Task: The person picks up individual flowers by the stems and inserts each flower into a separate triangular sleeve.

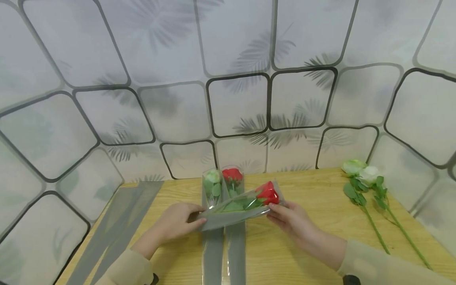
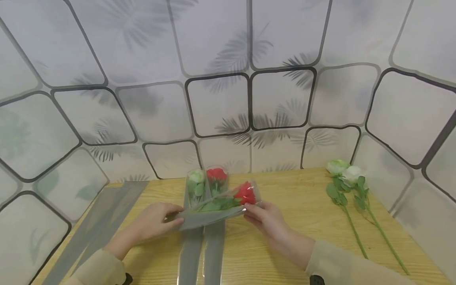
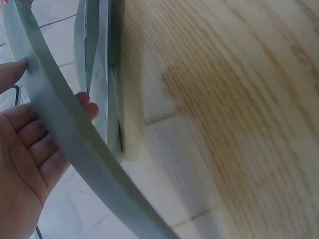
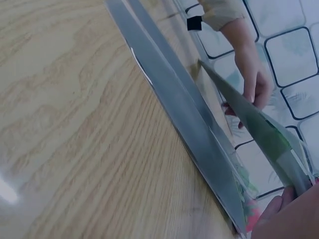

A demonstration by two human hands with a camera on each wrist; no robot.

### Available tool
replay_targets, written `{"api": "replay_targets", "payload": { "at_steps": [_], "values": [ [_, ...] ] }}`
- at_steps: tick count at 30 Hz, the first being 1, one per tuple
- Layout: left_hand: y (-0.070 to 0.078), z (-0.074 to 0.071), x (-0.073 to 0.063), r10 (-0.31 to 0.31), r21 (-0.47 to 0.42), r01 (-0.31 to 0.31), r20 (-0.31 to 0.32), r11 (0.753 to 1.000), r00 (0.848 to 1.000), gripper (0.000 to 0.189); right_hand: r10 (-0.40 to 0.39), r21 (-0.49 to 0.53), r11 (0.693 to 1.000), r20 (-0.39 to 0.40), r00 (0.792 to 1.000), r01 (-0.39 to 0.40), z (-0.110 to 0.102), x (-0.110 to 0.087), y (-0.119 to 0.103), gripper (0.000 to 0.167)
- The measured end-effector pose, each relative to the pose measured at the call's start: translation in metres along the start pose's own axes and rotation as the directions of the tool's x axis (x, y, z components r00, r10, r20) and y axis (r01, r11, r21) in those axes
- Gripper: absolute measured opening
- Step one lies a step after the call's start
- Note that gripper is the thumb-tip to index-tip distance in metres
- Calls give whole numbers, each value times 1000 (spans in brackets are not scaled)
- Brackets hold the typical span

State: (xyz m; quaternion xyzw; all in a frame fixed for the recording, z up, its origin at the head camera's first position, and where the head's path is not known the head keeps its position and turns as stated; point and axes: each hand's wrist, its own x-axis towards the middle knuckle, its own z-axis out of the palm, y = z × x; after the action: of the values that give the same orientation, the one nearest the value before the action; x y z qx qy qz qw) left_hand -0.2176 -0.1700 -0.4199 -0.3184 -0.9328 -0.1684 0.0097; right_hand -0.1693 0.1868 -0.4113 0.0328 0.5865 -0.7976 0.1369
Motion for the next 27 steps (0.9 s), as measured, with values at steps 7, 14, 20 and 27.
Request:
{"api": "replay_targets", "payload": {
  "at_steps": [7, 14, 20, 27],
  "values": [
    [9, 0, 2, 95, -162, -92, 16, 983, 995, 19, 7, 35, 999, -62, 998, -4, -8, 5, -14, 16],
    [29, 4, 5, 145, -314, -128, 31, 941, 989, 44, -33, 52, 998, -78, 996, 37, -11, 11, -26, 20],
    [44, 9, 7, 149, -350, -130, 28, 928, 988, 51, -52, 44, 997, -79, 995, 56, -8, 12, -28, 16],
    [58, 20, 10, 129, -400, -125, -15, 908, 991, 53, -34, 11, 999, -58, 998, 35, -2, 12, -26, 17]
  ]
}}
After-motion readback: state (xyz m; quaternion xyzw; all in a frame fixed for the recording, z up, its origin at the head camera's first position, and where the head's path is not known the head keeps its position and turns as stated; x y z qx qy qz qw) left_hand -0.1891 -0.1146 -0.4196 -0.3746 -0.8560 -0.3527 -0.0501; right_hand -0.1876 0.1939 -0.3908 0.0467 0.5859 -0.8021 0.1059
